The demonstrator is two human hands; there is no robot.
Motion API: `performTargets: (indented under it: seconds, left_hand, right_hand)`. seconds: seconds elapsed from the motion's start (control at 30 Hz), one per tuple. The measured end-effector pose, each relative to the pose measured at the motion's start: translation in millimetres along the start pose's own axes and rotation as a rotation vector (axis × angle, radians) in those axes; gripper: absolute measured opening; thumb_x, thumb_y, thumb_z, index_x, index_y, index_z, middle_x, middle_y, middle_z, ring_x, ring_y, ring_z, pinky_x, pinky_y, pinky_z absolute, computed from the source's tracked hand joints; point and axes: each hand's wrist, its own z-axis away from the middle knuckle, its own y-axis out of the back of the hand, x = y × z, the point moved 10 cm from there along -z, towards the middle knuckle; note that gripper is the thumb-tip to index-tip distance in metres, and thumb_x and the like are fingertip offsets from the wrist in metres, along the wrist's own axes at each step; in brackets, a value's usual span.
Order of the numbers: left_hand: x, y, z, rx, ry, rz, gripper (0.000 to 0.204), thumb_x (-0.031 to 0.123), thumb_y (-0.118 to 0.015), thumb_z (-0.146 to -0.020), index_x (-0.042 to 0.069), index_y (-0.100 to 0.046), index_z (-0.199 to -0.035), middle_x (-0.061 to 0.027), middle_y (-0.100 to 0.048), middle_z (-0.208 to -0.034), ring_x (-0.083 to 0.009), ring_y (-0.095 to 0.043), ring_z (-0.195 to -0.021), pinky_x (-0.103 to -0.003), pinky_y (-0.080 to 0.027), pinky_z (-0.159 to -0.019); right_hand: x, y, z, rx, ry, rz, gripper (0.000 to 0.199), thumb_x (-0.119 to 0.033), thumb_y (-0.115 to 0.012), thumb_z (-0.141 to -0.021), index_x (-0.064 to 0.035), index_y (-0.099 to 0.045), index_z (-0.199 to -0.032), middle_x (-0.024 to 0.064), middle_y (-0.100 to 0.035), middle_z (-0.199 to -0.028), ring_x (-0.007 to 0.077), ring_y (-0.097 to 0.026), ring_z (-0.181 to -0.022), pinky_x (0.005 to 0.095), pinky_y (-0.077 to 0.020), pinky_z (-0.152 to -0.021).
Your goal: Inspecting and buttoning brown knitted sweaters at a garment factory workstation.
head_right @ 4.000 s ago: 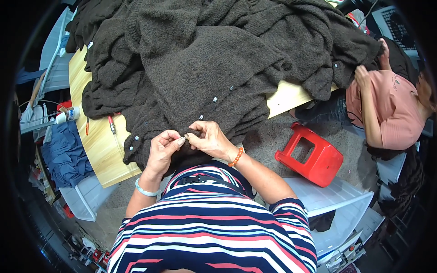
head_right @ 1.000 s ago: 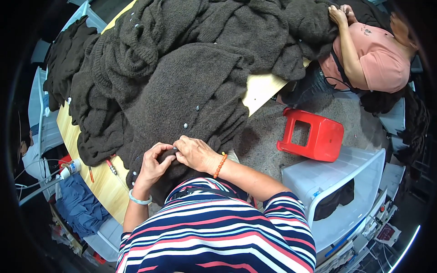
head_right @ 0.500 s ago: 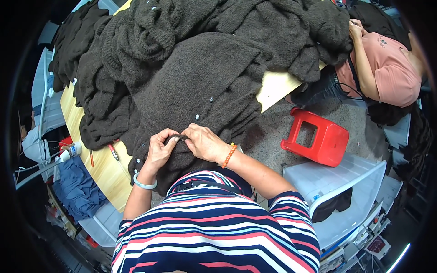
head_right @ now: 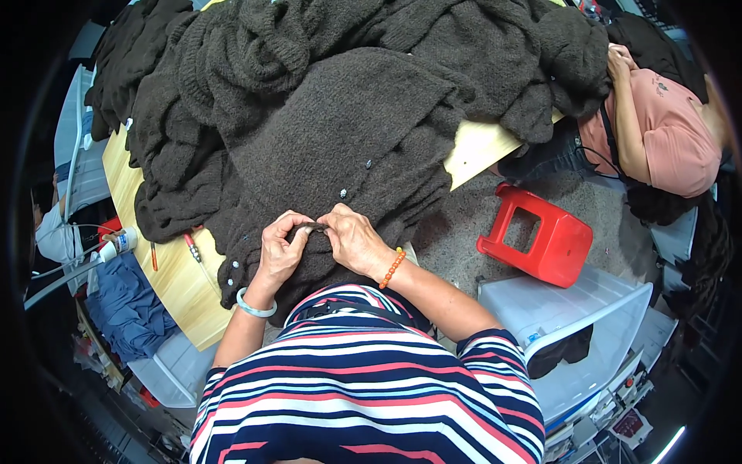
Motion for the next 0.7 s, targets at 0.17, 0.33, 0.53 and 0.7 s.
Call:
performTargets:
  seconds: [0.17,0.33,0.53,0.7]
  left_hand:
    - [7,1,-1,-0.001,-0.035,-0.012,0.010,-0.005,-0.061,-0.081,-0.003,-0.065,-0.090,-0.0098,-0.064,-0.082,-0.0188,-0.062,-0.075,-0.028,-0.048,-0.070]
    - [4,0,0,-0.045,-0.065,-0.023,0.009,-0.005,-0.062,-0.081,-0.003,-0.065,-0.089,-0.0099,-0.064,-0.081,-0.0196,-0.062,-0.074,-0.028,-0.048,-0.069]
    - [10,0,-1,-0.079,-0.062,-0.013,0.006,-0.004,-0.062,-0.082,-0.002,-0.063,-0.088,-0.0086,-0.063,-0.081,-0.0179,-0.061,-0.075,-0.028,-0.047,-0.069]
    - [9,1,-2,-0.158,-0.024,0.048,0.005,-0.001,-0.063,-0.084,-0.002,-0.063,-0.089,-0.0056,-0.061,-0.081,-0.0136,-0.058,-0.076,-0.026,-0.046,-0.069]
  right_hand:
    - [-3,0,1,0.024,0.087,0.030,0.021,0.009,-0.061,-0.077,0.0040,-0.065,-0.097,0.0164,-0.060,-0.085,0.0340,-0.063,-0.079,0.0384,-0.0518,-0.071]
    - [-16,4,-1,0.008,0.163,0.098,0.015,0.006,-0.059,-0.079,0.0035,-0.066,-0.092,0.0163,-0.059,-0.082,0.0348,-0.063,-0.080,0.0413,-0.0527,-0.072]
    - [-14,6,-5,-0.102,0.183,-0.078,0.014,0.003,-0.062,-0.078,0.0036,-0.067,-0.090,0.0164,-0.062,-0.080,0.0342,-0.063,-0.076,0.0400,-0.0509,-0.068]
    - [10,-5,-7,-0.303,-0.026,-0.248,0.014,-0.006,-0.067,-0.082,0.0048,-0.067,-0.091,0.0090,-0.062,-0.071,0.0170,-0.060,-0.062,0.0294,-0.0464,-0.057]
